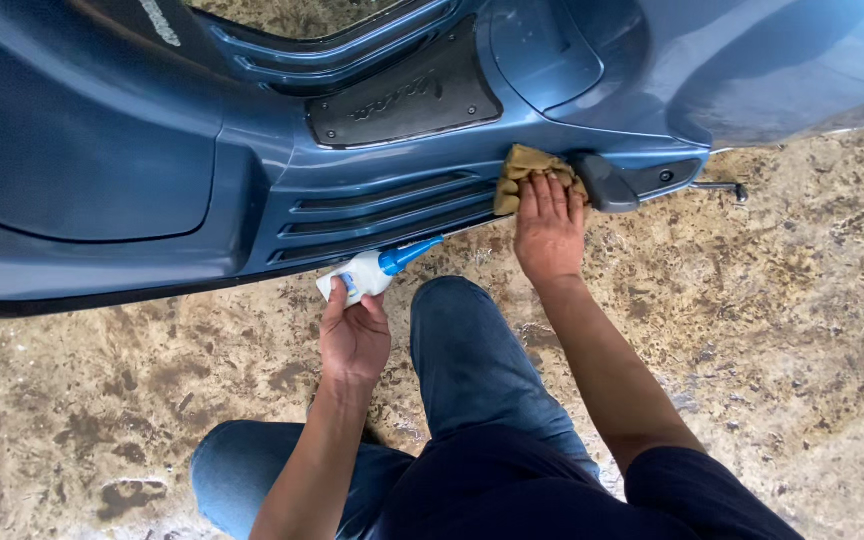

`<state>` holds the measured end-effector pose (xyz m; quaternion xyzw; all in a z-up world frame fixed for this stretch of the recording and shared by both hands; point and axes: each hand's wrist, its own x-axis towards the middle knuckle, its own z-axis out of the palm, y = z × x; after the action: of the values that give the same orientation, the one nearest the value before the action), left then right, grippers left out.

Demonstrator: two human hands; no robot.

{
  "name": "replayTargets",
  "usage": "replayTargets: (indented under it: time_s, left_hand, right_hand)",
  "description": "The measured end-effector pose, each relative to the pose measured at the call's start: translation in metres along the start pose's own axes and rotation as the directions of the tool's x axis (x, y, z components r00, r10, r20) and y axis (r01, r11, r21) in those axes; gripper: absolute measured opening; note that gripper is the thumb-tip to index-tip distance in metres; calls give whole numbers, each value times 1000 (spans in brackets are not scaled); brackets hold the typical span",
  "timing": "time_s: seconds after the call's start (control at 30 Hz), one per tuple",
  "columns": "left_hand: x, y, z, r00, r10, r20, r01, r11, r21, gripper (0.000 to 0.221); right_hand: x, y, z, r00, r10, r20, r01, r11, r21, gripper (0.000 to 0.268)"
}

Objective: The person cleans a blue scooter by applying a liquid from a white bottle onto a sponge and wiping the body panels, including the front, sides, and rear. The person then uses a green cloth to wipe the scooter's surfaces, focusing on the rear section and the seat area.

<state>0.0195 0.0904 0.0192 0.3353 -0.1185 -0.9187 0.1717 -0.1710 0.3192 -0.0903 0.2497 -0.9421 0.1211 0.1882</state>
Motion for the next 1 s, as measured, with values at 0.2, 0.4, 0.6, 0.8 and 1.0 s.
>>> replayTargets:
  time_s: [0.2,0.4,0.6,0.8,1.0]
  left_hand:
    - [-17,-19,38,997,-57,43,52,994,98,37]
    - [-15,-38,81,981,-142,132,114,974,195,36]
    - [19,-66,104,936,-307,169,260,932,254,30]
    - [40,-96,122,910,-381,163,332,906,262,27]
    - [48,-106,134,898,-409,162,358,893,272,31]
  right_hand:
    - [-22,44,-81,574,633,519,-803,560,205,31]
    - [-2,75,-140,669,594,-447,-183,714,676,21]
    - [29,46,-95,983,163,-83,-167,985,-40,22]
    - [-8,71,-67,980,180,-80,-171,980,101,38]
    - [-55,114,-74,575,807,136,-788,502,355,26]
